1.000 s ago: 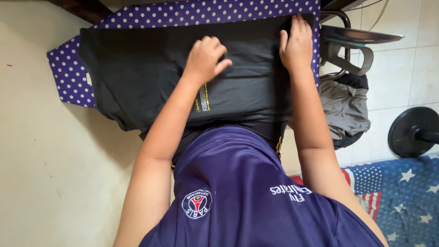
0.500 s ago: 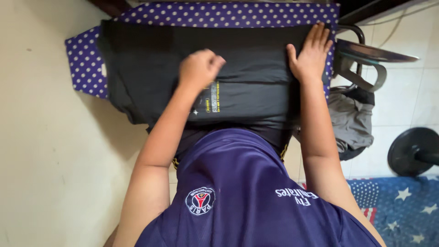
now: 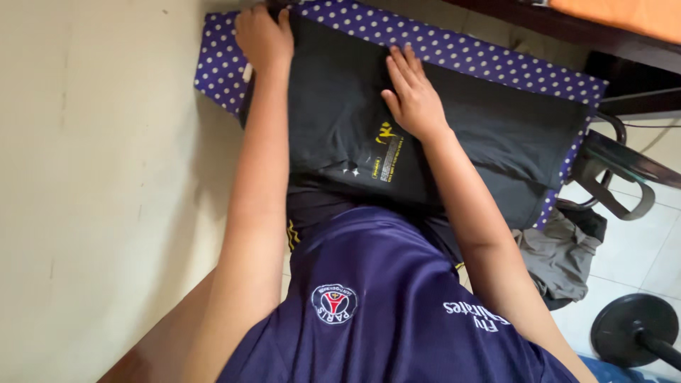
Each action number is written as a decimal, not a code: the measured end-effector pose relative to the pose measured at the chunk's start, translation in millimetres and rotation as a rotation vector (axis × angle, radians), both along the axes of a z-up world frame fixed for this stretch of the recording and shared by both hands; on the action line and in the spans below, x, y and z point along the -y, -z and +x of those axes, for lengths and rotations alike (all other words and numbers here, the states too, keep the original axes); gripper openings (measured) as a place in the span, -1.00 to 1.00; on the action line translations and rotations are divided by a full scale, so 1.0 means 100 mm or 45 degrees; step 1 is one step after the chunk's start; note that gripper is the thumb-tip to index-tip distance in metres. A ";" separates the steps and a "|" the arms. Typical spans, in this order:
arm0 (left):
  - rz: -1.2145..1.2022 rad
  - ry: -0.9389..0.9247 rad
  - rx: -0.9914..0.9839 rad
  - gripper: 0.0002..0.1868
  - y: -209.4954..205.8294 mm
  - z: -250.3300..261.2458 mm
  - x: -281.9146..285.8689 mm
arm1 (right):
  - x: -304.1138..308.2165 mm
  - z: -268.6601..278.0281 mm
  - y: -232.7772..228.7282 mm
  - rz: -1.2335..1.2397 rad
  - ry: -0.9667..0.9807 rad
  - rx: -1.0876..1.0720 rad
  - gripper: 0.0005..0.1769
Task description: The person irons a black t-shirt on a polka-dotted ironing board. They smooth the fabric with their hands, use an electric iron to press the shirt, and flip it over to iron the other side.
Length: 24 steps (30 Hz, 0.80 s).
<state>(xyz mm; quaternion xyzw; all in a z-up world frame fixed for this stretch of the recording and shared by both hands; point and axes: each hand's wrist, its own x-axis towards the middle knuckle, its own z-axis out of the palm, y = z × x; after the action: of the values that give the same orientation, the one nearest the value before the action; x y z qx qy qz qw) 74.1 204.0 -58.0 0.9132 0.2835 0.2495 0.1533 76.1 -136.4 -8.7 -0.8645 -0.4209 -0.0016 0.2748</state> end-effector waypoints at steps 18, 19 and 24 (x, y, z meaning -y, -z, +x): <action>0.125 0.125 -0.046 -0.65 0.31 0.14 -0.24 | -0.21 0.00 -0.04 -0.271 0.024 0.050 -0.05; 0.113 0.110 -0.107 -0.64 0.40 0.17 -0.27 | -0.21 0.00 -0.05 -0.282 0.023 0.044 -0.05; 0.280 0.044 0.038 -0.87 0.44 0.17 -0.52 | -0.21 0.00 -0.05 -0.264 0.017 0.050 -0.06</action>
<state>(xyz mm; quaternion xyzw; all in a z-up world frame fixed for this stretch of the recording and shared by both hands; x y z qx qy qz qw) 91.5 256.2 -101.7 0.9254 0.2364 0.2901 0.0605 75.7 -115.6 -3.3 -0.8909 -0.4183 0.0233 0.1755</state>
